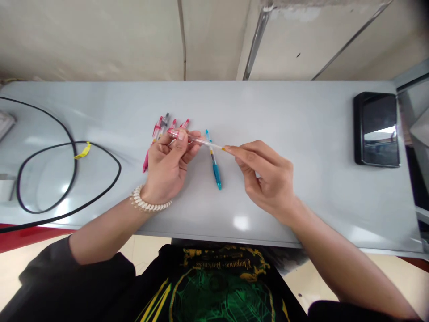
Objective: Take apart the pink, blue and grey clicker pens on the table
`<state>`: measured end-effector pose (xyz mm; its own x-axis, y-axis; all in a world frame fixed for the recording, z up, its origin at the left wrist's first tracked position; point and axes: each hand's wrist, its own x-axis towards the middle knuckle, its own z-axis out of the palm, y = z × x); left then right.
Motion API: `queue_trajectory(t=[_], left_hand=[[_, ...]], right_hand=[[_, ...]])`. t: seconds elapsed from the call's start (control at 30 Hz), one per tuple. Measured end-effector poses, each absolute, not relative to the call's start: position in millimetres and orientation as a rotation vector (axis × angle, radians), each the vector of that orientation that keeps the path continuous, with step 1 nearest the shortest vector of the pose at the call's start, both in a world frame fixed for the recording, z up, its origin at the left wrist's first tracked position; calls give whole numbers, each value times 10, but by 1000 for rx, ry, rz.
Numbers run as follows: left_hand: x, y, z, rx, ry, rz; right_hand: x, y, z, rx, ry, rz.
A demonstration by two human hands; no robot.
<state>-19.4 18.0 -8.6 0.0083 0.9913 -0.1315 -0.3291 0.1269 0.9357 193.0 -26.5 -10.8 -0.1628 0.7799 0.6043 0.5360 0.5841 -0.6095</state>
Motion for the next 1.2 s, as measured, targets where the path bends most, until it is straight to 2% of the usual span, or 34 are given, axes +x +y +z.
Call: queue_trajectory(t=[0.2, 0.5, 0.83, 1.0, 1.2], left_hand=[[-262, 242, -62, 773, 941, 1214], [-129, 77, -52, 955, 979, 1234], [-89, 68, -65, 897, 953, 1166], [-96, 49, -72, 931, 973, 1190], [-116, 57, -78, 975, 986, 1199]], right_hand=[[1988, -262, 32, -1108, -1700, 344], [1877, -322, -151, -1053, -1864, 220], [1807, -311, -99, -989, -1744, 189], [1784, -345, -138, -1096, -1622, 440], [1838, -356, -132, -1129, -1639, 518]])
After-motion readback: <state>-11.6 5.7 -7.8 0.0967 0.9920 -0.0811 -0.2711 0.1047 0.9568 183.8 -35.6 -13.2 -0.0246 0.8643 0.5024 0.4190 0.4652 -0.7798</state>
